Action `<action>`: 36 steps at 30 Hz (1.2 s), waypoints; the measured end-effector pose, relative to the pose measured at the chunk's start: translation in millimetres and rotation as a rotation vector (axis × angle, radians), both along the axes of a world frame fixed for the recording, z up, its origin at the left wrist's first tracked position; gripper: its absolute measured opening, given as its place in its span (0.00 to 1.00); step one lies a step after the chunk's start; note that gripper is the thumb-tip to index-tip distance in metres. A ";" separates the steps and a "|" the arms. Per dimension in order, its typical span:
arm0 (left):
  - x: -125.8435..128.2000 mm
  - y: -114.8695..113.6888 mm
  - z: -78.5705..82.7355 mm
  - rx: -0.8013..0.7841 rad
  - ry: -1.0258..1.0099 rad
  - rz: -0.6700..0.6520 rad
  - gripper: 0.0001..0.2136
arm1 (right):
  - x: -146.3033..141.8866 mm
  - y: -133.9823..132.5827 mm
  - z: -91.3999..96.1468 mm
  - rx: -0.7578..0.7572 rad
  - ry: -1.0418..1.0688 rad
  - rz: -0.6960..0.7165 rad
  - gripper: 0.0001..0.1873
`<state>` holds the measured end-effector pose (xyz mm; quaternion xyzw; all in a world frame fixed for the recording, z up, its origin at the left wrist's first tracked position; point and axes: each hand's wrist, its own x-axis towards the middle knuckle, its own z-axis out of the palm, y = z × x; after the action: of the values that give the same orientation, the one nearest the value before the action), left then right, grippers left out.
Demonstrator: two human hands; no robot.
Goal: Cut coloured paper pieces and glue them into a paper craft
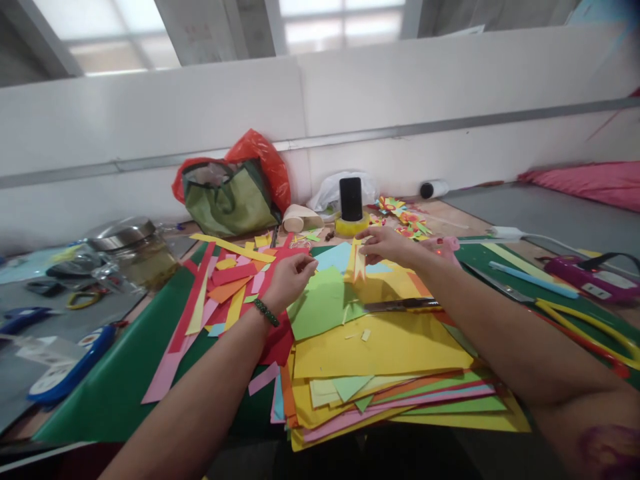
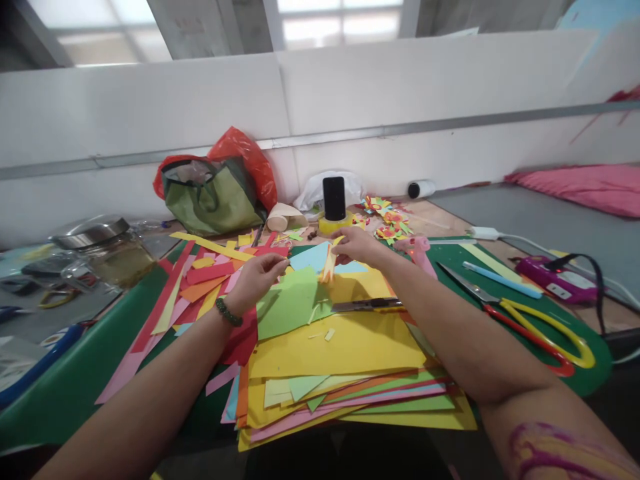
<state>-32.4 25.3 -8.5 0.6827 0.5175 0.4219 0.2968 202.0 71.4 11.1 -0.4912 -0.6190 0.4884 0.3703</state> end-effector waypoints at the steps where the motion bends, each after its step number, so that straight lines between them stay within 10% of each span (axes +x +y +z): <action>1: 3.4 -3.2 2.5 -0.036 -0.042 -0.024 0.14 | -5.5 -3.3 -0.8 0.030 0.049 0.002 0.17; 10: 17.5 -12.8 2.6 -0.275 -0.167 -0.194 0.19 | -45.0 -16.1 -21.8 0.313 0.143 0.078 0.14; 21: -0.8 3.5 -7.0 -0.344 -0.142 0.023 0.15 | -28.0 -20.0 -19.5 0.475 -1.026 0.235 0.21; 30: -6.1 6.6 -5.0 0.101 0.297 0.208 0.11 | -23.6 -15.6 -21.1 0.565 -1.076 0.234 0.10; 36: 1.7 -5.2 5.5 -0.079 -0.103 0.012 0.19 | -16.2 -11.5 -12.3 1.028 -0.650 -0.100 0.09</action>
<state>-30.7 20.2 -3.0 0.6445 0.5220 0.4376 0.3473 185.8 59.9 -1.2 -0.4018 -0.8330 -0.0658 0.3745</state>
